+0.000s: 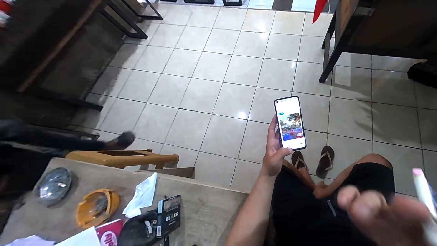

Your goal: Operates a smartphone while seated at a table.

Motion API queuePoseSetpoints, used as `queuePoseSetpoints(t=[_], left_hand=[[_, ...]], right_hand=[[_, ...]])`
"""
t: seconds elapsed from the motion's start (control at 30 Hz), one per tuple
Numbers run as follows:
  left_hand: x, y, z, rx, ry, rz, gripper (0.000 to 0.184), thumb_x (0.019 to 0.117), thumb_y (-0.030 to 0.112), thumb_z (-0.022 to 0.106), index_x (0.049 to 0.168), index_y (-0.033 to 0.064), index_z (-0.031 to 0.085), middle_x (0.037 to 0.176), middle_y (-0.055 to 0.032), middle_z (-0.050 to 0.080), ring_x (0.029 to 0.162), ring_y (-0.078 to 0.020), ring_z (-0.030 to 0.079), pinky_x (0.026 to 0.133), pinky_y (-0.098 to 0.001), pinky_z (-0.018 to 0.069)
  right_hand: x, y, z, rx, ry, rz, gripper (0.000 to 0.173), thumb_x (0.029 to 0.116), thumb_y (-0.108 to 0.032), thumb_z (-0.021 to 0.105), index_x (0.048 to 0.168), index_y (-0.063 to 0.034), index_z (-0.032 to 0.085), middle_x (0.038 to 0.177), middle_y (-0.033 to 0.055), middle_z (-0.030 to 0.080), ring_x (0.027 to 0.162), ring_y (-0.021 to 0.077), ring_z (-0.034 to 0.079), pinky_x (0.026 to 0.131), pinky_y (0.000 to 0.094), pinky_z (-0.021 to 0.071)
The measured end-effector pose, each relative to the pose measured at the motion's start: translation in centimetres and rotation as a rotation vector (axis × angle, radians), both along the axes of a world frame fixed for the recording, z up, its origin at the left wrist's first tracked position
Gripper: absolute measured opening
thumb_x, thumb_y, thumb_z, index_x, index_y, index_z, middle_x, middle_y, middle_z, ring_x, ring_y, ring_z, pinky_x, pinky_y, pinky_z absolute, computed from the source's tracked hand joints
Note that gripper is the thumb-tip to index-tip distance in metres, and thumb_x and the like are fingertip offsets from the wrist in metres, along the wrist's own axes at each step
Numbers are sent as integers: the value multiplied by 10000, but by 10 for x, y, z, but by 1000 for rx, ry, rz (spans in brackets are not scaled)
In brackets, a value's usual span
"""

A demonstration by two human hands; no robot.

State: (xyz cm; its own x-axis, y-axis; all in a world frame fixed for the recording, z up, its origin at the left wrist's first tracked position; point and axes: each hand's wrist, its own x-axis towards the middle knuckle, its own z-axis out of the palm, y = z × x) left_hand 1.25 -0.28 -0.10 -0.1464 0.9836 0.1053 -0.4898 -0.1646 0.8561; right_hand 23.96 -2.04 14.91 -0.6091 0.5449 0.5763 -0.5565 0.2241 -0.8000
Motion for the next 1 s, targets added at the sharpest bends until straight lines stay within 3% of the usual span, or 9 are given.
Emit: queuePoseSetpoints(t=[0.07,0.13,0.17,0.27,0.37,0.53,0.73,0.87,1.0], left_hand=[[0,0,-1,3,-2,-3,1015,812,47,621,1649,299,105,1571,-155,415,1306,-324,557,1004,-530,533],[0,0,0,4,1,-10,1017,812,50,627,1647,297,101,1571,-150,414,1304,-318,558,1001,-524,535],[0,0,-1,4,0,-13,1024,806,53,628,1647,301,100,1576,-145,409,1309,-316,554,1004,-525,534],[-1,0,-2,19,-2,-30,1027,810,65,631,1649,294,84,1577,-151,401,1316,-320,549,1021,-526,526],[-1,0,1,18,-4,-38,1032,804,56,622,1649,292,78,1578,-151,402,1325,-317,542,1031,-520,517],[0,0,1,34,7,-66,1025,811,73,619,1650,271,65,1560,-169,416,1312,-322,553,1037,-519,516],[0,0,-1,51,18,-104,1017,821,96,617,1651,267,55,1546,-174,436,1298,-317,568,1035,-513,518],[0,-1,-2,46,28,-132,1010,826,121,631,1653,261,69,1544,-182,440,1288,-316,575,1037,-509,517],[1,-2,-5,59,38,-153,992,840,141,654,1653,272,100,1533,-163,455,1269,-286,586,1031,-478,522]], right_hand=[[-8,23,-24,57,-35,-114,752,973,-727,373,1624,-377,238,1600,-117,415,1368,126,513,1145,340,431],[-13,47,-55,128,-124,-220,723,1014,-684,329,1644,-358,187,1673,-105,289,1448,164,429,1195,390,382],[-15,55,-70,142,-185,-274,712,1027,-673,318,1647,-347,188,1680,-76,282,1462,199,417,1202,430,378],[-16,71,-109,222,-402,-395,726,1048,-652,277,1662,-303,110,1603,36,428,1428,286,461,1196,551,371],[-17,79,-132,332,-526,-432,782,1038,-672,232,1669,-250,44,1513,48,545,1404,287,486,1182,601,342],[-25,86,-130,373,-556,-425,815,1025,-698,200,1665,-233,6,1527,30,527,1423,264,456,1190,604,317],[-40,104,-115,422,-509,-461,784,1024,-704,198,1662,-297,-7,1597,3,439,1472,251,399,1201,579,318],[-50,113,-106,468,-504,-452,872,1013,-717,172,1665,-153,40,1646,76,357,1513,249,326,1221,574,251],[-58,121,-100,573,-521,-453,919,1022,-699,173,1649,-54,-16,1615,100,415,1499,219,359,1245,547,217]])
